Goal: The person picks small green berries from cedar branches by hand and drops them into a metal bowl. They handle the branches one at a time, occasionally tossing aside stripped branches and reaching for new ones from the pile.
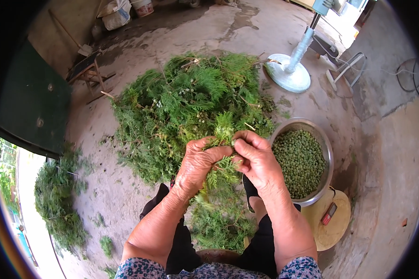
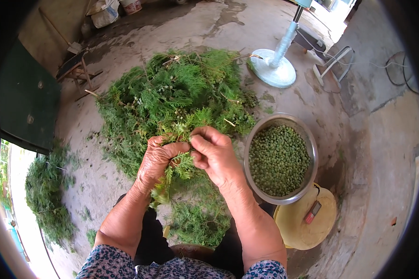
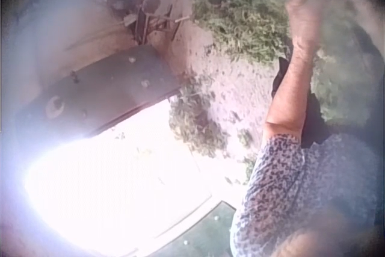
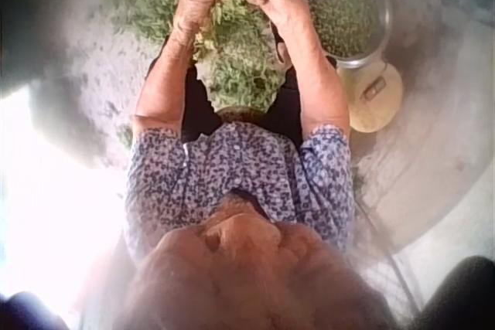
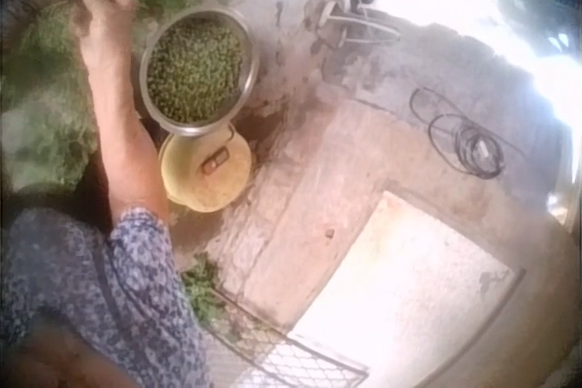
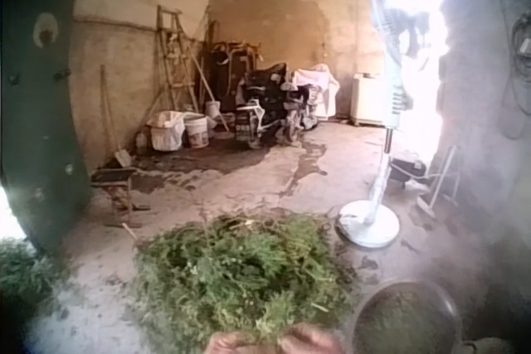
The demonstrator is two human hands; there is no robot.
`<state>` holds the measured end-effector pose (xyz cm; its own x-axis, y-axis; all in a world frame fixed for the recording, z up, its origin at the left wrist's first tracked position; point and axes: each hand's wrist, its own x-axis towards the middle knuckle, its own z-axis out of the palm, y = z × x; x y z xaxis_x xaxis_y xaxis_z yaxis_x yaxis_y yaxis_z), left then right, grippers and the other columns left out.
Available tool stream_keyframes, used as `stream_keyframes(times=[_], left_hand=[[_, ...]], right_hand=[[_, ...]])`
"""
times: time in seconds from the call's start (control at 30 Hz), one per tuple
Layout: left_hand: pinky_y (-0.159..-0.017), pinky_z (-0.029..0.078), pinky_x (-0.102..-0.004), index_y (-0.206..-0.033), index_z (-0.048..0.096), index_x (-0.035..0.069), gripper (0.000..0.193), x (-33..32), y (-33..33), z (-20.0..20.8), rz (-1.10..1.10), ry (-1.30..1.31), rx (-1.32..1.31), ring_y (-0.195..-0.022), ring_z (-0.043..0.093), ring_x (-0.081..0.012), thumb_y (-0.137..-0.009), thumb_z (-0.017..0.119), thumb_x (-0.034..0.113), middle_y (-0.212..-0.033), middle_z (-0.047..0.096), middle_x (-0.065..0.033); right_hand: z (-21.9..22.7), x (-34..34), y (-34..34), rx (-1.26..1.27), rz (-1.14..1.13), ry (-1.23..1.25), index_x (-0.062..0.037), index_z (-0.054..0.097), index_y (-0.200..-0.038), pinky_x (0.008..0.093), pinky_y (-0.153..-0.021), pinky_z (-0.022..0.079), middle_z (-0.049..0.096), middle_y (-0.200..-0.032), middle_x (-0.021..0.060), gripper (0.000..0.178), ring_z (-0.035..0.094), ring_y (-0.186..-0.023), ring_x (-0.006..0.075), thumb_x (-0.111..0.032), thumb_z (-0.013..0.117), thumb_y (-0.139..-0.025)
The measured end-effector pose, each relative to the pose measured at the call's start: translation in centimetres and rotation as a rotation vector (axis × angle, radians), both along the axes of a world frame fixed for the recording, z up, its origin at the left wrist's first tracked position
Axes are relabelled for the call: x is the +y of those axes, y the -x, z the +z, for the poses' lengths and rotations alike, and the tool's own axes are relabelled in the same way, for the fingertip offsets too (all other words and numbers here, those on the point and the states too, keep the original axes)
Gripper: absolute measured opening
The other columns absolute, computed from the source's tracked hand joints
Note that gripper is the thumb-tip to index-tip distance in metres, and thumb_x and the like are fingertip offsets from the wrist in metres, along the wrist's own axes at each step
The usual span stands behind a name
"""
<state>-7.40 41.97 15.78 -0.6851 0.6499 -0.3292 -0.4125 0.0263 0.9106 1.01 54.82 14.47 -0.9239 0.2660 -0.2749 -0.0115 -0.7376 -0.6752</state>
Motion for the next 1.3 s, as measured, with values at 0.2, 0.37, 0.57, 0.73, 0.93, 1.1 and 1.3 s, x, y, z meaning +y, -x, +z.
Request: stream_keyframes(times=[0.2, 0.37, 0.57, 0.73, 0.93, 1.1, 1.3], left_hand=[[-0.045, 0.037, -0.0178, -0.082, 0.066, 0.006, 0.008, 0.7, -0.7, -0.4, 0.116, -0.015, -0.05, -0.052, 0.049, -0.0026, -0.075, 0.068, 0.009, -0.07, 0.062, 0.003], [-0.046, 0.038, -0.0188, -0.082, 0.065, 0.006, 0.01, 0.3, -0.2, -2.0, 0.124, -0.138, -0.116, -0.053, 0.049, -0.0032, -0.077, 0.068, 0.013, -0.07, 0.061, 0.0021], [-0.041, 0.035, -0.0187, -0.077, 0.064, 0.007, 0.009, 1.0, -0.4, -1.9, 0.138, -0.118, -0.053, -0.047, 0.046, -0.0033, -0.079, 0.067, 0.015, -0.063, 0.057, 0.004], [-0.04, 0.034, -0.0193, -0.077, 0.063, 0.006, 0.01, 1.0, -0.6, -2.0, 0.19, -0.102, -0.057, -0.047, 0.045, -0.003, -0.079, 0.067, 0.015, -0.061, 0.056, 0.0051], [-0.043, 0.037, -0.0193, -0.077, 0.063, 0.005, 0.008, 1.5, -0.8, -2.2, 0.173, -0.104, -0.07, -0.05, 0.047, -0.0032, -0.08, 0.066, 0.013, -0.063, 0.057, 0.0035], [-0.045, 0.037, -0.0199, -0.082, 0.063, 0.003, 0.013, 1.2, -0.8, -2.2, 0.128, -0.131, -0.085, -0.052, 0.047, -0.0035, -0.082, 0.063, 0.016, -0.066, 0.058, 0.0031], [-0.043, 0.034, -0.0185, -0.09, 0.065, 0.007, 0.017, 1.1, -1.7, -1.5, -0.009, 0.016, 0.158, -0.049, 0.044, -0.0026, -0.085, 0.059, 0.022, -0.059, 0.053, 0.0027]], right_hand=[[-0.8, 4.5, -2.2, -0.051, -0.378, -0.176, -0.0022, 0.058, -0.087, 0.0214, -0.044, 0.043, 0.057, -0.074, 0.006, 0.01, 0.055, -0.057, 0.0132, -0.01, 0.06, -0.081], [-3.9, 11.3, -6.8, -0.295, -0.657, -0.346, -0.0011, 0.058, -0.095, 0.0231, -0.052, 0.046, 0.058, -0.08, 0.0058, 0.02, 0.058, -0.065, 0.015, 0.002, 0.059, -0.075], [-8.3, 17.3, -11.9, -0.875, -0.902, -1.211, 0.0048, 0.05, -0.115, 0.0284, -0.081, 0.043, 0.052, -0.113, 0.0132, 0.042, 0.056, -0.091, 0.0222, -0.001, 0.056, -0.074], [-3.0, 10.7, -8.4, -0.389, -0.455, -0.873, 0.0017, 0.056, -0.108, 0.0295, -0.076, 0.047, 0.06, -0.096, 0.0105, 0.031, 0.059, -0.088, 0.0202, -0.005, 0.059, -0.077], [0.9, 0.3, -4.9, -0.109, -0.024, -0.664, 0.0022, 0.058, -0.102, 0.0232, -0.06, 0.048, 0.061, -0.08, 0.0064, 0.026, 0.059, -0.068, 0.0119, -0.005, 0.064, -0.077], [0.6, -0.3, -4.9, -0.078, -0.032, -0.678, -0.0004, 0.061, -0.098, 0.0187, -0.056, 0.047, 0.062, -0.079, 0.005, 0.021, 0.058, -0.064, 0.0087, -0.005, 0.063, -0.078], [0.6, -0.1, -4.9, -0.215, -0.135, -0.954, 0.0018, 0.061, -0.093, 0.0188, -0.054, 0.046, 0.061, -0.075, 0.0042, 0.014, 0.056, -0.062, 0.0082, -0.003, 0.061, -0.08]])
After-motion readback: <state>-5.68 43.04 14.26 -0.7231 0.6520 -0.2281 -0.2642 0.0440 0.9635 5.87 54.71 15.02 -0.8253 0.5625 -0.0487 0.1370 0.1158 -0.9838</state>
